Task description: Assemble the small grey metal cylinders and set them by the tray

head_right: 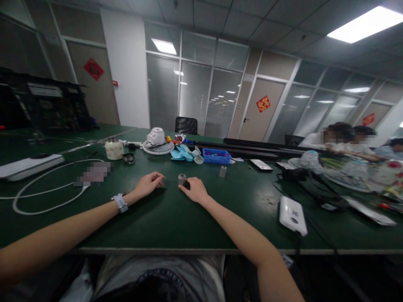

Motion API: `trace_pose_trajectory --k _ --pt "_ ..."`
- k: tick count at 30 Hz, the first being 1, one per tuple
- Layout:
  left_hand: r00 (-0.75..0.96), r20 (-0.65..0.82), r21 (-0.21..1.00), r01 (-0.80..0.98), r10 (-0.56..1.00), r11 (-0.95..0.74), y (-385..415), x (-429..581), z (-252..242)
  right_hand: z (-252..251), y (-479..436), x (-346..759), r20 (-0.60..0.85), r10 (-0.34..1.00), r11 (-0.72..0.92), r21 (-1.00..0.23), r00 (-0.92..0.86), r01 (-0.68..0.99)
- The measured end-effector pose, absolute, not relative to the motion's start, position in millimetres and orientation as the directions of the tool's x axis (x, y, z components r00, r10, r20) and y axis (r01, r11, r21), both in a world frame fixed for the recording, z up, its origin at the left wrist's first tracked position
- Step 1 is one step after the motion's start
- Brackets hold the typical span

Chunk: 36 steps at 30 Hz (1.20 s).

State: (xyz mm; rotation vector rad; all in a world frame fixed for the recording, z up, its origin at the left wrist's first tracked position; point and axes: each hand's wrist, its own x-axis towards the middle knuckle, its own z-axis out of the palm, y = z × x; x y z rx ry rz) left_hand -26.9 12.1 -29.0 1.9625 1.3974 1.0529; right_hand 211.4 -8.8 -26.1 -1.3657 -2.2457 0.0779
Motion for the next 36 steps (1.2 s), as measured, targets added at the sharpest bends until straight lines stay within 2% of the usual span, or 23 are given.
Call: trace_pose_trajectory --k 5,15,36 --pt "0.205 0.294 0.738 0.573 0.934 -0.358 8.2 -25.0 -26.0 -26.0 -9.3 214.5 0.348 0.850 0.503 -0.309 -0.397 0.807" --pt "0.234 0.308 0.702 0.598 0.922 -0.386 10.2 -25.8 -28.0 -31.1 -7.1 217.2 0.387 0.819 0.546 -0.297 -0.424 0.784" --pt "0.258 0.310 0.694 0.596 0.915 -0.404 7.1 -24.7 -25.1 -28.5 -7.4 216.5 0.367 0.823 0.543 -0.283 -0.434 0.790"
